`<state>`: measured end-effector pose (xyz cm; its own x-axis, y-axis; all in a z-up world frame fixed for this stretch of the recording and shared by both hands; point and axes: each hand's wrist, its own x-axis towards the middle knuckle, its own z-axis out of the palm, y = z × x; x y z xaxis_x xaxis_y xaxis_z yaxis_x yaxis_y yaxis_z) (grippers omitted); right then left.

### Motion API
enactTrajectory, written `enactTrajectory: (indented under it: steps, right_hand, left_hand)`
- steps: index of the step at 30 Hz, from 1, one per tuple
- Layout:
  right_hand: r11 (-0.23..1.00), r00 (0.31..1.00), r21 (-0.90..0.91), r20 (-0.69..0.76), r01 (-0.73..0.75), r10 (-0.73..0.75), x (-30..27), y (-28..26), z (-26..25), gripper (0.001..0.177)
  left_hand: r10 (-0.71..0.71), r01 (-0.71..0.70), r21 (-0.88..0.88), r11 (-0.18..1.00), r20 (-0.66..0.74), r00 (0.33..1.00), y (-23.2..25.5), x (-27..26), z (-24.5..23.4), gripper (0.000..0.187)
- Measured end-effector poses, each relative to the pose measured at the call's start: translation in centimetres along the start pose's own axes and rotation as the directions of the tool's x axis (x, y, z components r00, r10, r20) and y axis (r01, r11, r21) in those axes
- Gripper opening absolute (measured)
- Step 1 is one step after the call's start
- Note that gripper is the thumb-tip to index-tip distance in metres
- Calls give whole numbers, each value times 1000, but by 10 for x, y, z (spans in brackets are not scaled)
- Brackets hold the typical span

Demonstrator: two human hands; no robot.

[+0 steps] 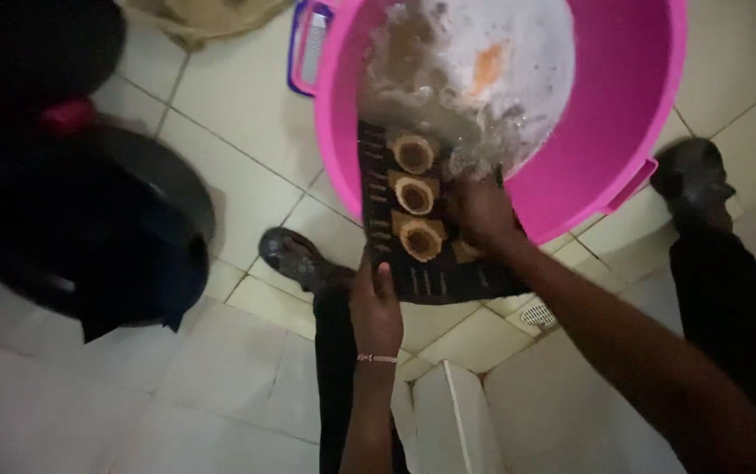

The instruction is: The person washes a dark doormat with circular patterns by hand in a pink basin filled with soapy water. They repeatedly submerge, scrub, and wring the mat, then place it on the floor beside the basin.

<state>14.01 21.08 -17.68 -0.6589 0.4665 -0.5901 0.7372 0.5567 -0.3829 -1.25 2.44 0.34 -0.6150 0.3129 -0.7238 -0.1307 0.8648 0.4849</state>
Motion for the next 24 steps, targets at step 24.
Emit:
enactTrajectory:
  steps: [24]
  right_hand:
    - [377, 871, 807, 315, -455, 378, -145, -32, -271, 22]
  left_hand:
    - [356, -357, 166, 919, 36, 934, 46, 2, -14, 42]
